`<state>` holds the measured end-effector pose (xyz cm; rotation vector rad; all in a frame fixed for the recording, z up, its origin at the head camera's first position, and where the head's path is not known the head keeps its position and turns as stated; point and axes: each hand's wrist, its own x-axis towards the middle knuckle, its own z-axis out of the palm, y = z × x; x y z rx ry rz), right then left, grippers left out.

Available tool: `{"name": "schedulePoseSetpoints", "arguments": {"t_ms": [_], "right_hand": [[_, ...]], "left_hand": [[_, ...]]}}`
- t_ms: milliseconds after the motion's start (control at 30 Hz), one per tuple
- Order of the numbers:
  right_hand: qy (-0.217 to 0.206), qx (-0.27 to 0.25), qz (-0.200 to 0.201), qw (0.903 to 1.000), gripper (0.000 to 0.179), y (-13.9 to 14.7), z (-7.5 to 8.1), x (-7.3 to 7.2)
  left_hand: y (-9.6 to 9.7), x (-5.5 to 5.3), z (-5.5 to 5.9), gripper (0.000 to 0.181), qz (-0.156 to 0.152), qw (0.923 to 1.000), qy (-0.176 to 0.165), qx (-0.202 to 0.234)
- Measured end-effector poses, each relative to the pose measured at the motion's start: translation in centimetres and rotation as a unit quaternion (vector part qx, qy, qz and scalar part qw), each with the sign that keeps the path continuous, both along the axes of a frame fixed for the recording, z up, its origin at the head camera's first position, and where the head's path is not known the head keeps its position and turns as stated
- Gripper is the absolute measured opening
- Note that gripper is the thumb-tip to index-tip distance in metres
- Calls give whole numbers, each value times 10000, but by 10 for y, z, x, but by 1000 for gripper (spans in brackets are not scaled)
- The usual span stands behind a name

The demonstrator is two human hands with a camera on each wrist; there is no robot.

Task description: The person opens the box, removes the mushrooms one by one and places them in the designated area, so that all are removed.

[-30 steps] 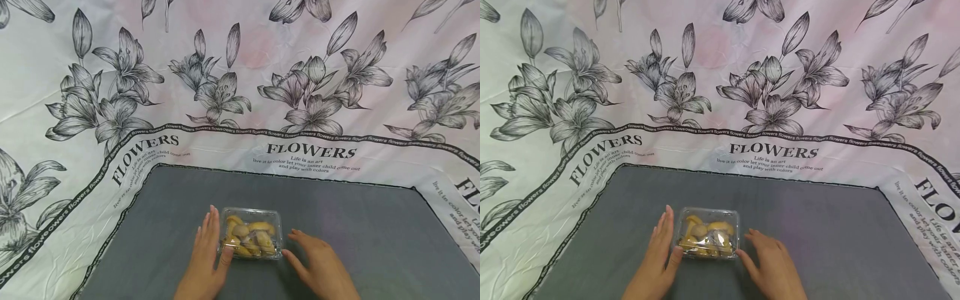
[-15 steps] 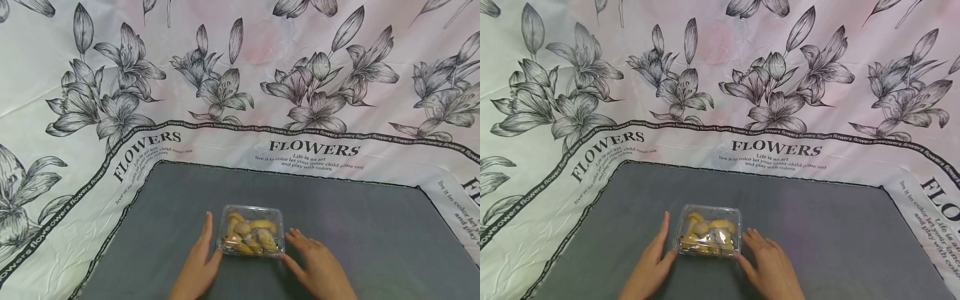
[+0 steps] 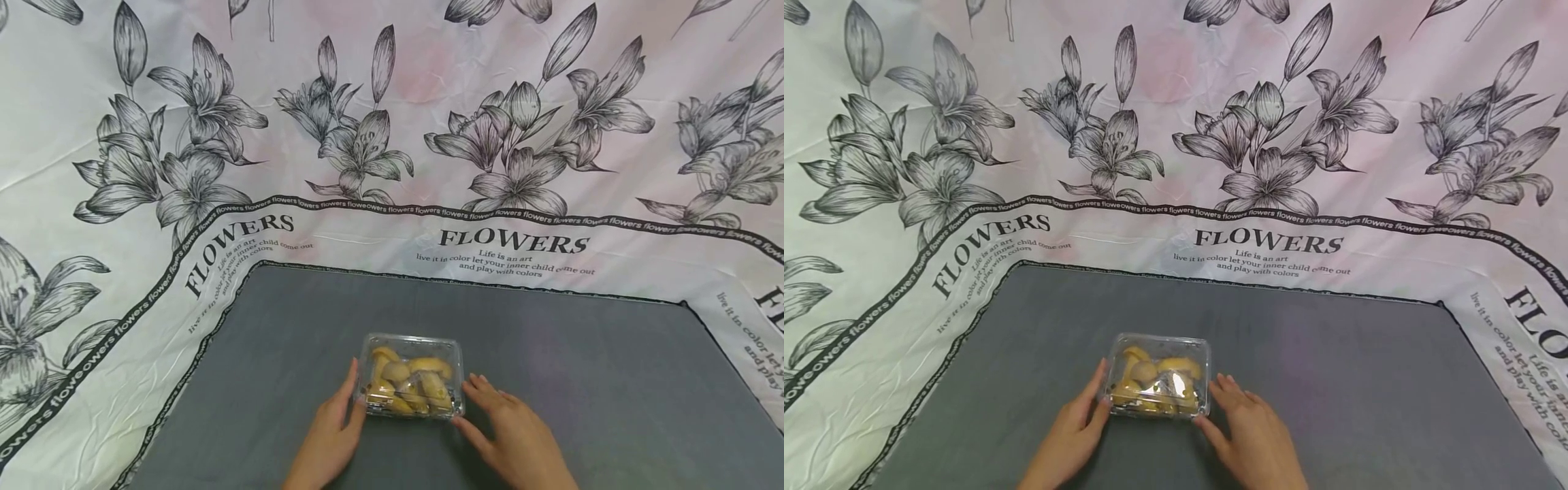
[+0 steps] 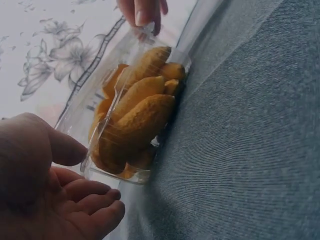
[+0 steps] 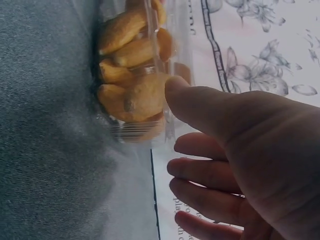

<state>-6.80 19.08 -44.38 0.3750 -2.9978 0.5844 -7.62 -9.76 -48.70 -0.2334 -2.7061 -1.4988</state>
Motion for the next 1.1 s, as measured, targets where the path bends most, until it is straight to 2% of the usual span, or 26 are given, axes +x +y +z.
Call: {"name": "schedulePoseSetpoints", "arguments": {"t_ms": [167,400,700,800,967,1033,1100], "right_hand": [[484,179,-77,9986,62,-4,-4,1],[899,274,-102,9955,59,-7,-11,1],[1391,410,218,9892,52,-4,-14,0],[1769,383,406,9827,46,-1,-16,-1],[2511,141,823,9644,31,3,-20,-5],[2816,-3,994,9544,35,3,-21,-7],[3065,-64,1134,9451,46,2,-22,-9]], "left_hand": [[1,-1,-2,61,-34,9999,149,65],[-1,0,-2,61,-28,10000,79,50],[2,-2,-3,60,177,9983,547,-124],[3,-2,-2,60,267,9976,615,-144],[5,-2,1,59,345,9964,725,-263],[6,-3,1,59,345,9962,736,-323],[7,-3,1,59,369,9962,711,-348]]}}
